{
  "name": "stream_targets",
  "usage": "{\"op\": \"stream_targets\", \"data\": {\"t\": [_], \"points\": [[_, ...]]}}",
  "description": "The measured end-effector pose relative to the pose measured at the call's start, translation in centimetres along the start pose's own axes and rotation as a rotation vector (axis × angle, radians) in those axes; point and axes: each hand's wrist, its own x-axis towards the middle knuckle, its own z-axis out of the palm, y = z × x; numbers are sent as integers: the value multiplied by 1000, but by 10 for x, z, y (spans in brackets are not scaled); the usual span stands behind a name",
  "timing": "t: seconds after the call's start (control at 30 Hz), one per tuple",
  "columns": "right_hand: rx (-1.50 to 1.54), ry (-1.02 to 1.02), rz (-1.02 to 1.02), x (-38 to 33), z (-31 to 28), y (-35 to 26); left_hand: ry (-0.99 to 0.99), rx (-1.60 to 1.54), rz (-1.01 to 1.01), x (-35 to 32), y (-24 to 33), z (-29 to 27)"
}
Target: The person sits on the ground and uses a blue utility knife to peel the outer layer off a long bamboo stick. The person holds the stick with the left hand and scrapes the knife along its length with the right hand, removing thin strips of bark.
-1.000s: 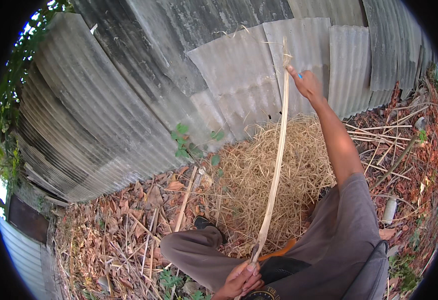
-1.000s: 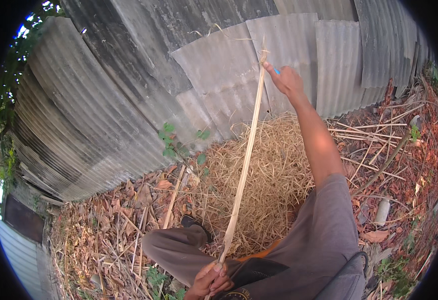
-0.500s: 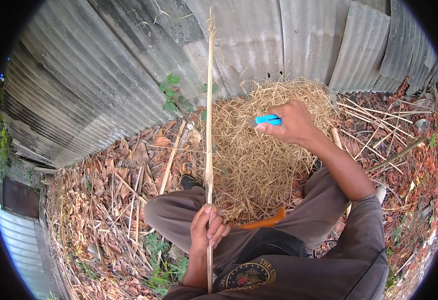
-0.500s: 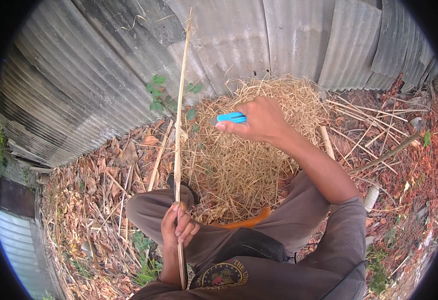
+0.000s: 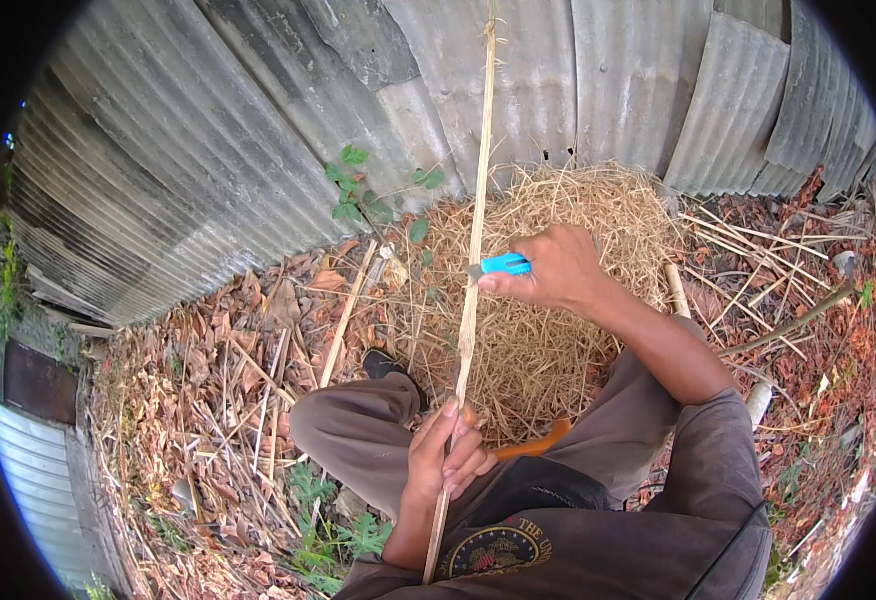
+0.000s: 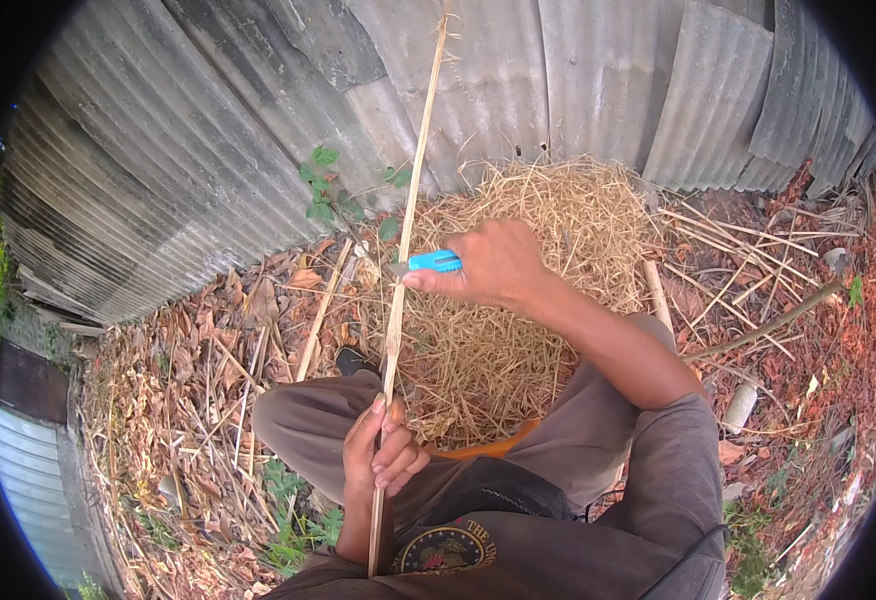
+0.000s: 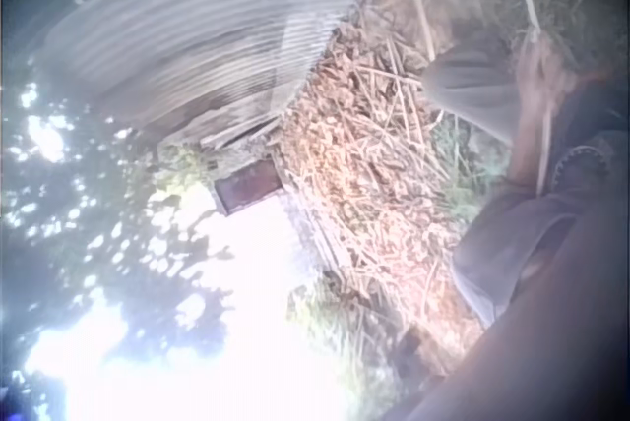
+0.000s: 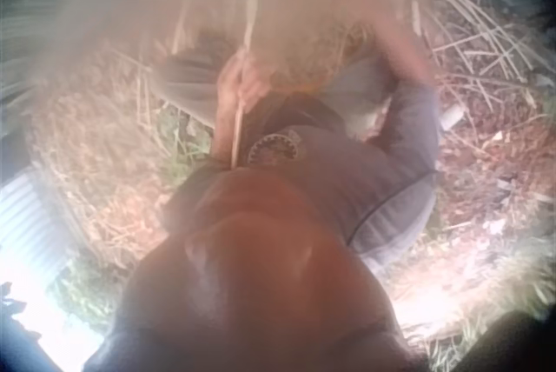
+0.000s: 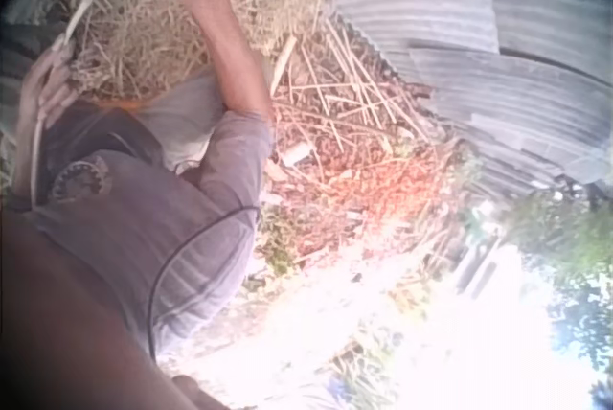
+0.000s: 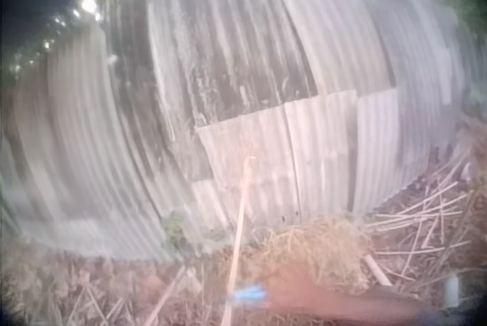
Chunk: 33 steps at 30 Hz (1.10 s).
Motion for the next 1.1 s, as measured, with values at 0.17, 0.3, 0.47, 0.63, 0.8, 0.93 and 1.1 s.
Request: {"op": "stream_targets", "data": {"t": [0.17, 0.3, 0.47, 0.63, 0.8, 0.93, 1.1], "points": [[-14, -19, -16, 3, -1, -4, -29, -37, -8, -3, 0, 0], [18, 6, 154, 14, -5, 30, -69, -88, -75, -7, -9, 0], [68, -82, -154, -13, 5, -25, -57, -83, -14, -8, -1, -5], [37, 115, 156, 14, -3, 33, -25, 44, -92, -15, -8, 6], [0, -81, 124, 3, -6, 21, 21, 159, -49, -16, -3, 6], [-4, -48, -162, -19, 11, -22, 72, 299, 78, -15, 4, 2], [-83, 4, -208, -10, 11, -1, 131, 691, 113, -14, 5, 6]]}}
